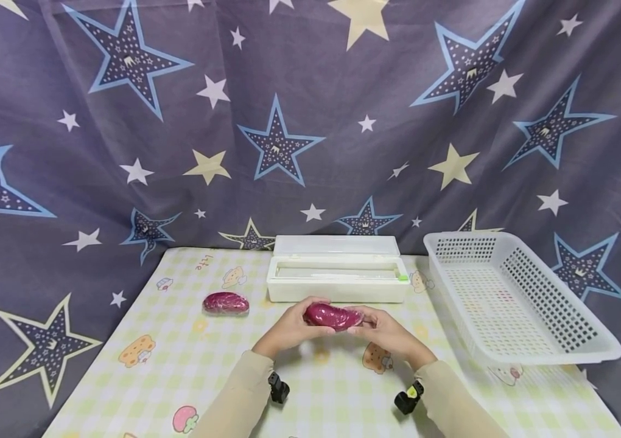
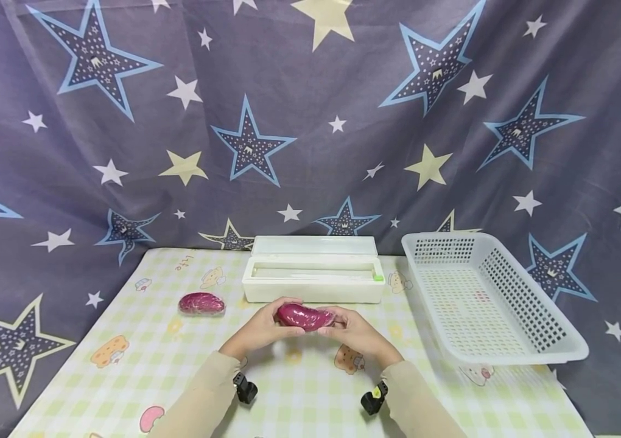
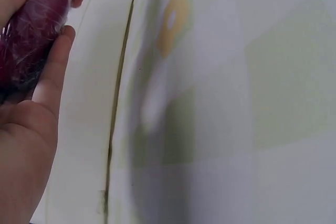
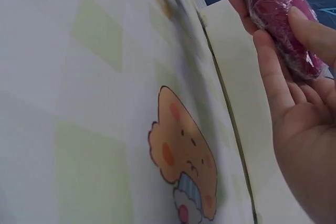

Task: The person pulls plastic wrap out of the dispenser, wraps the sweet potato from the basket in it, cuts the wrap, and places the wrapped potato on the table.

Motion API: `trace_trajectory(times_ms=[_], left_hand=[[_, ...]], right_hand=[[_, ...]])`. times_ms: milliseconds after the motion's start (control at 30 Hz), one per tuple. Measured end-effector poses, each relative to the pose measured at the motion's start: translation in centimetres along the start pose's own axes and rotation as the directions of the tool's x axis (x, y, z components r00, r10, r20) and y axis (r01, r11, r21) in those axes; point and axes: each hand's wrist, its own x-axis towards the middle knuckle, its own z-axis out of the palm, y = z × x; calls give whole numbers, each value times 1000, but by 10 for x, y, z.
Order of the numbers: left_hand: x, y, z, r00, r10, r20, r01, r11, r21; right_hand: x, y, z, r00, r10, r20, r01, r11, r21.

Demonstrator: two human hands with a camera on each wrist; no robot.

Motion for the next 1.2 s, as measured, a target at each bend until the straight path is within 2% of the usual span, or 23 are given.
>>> trace_trajectory(times_ms=[133,333,467,633,733,867,1067,1200], left_hand=[[0,-4,-1,1000,-21,-7,21,1000,11],[-1,-2,-4,999,-50,-20,51,999,10],[-3,-1,-4,997,-62,-34,62,998,-10],[-4,-4,-5,993,-61,-97,58,998,-40],[-6,-4,-7,983,-45,-176,46,999,2],[-12,-3,-14,965,-43,-260,60,997,55],[-22,-6,-29,950,-95,-299,91,995,-29],[-32,-5,-41,931,-148,-333,148,989,-27]], right_hand=[[1,-1,3,1000,-9,-15,9,1000,-11],[1,0,5,991,-37,-131,27,997,-71],[1,1,3,986,-40,-162,26,996,-84],[4,-1,7,983,-42,-181,26,995,-91],[7,-1,11,979,-33,-202,16,996,-88],[15,-1,19,975,-10,-224,-5,998,-66],[30,-1,35,971,12,-240,-15,1000,-11],[42,-2,46,968,19,-250,-25,999,-21]])
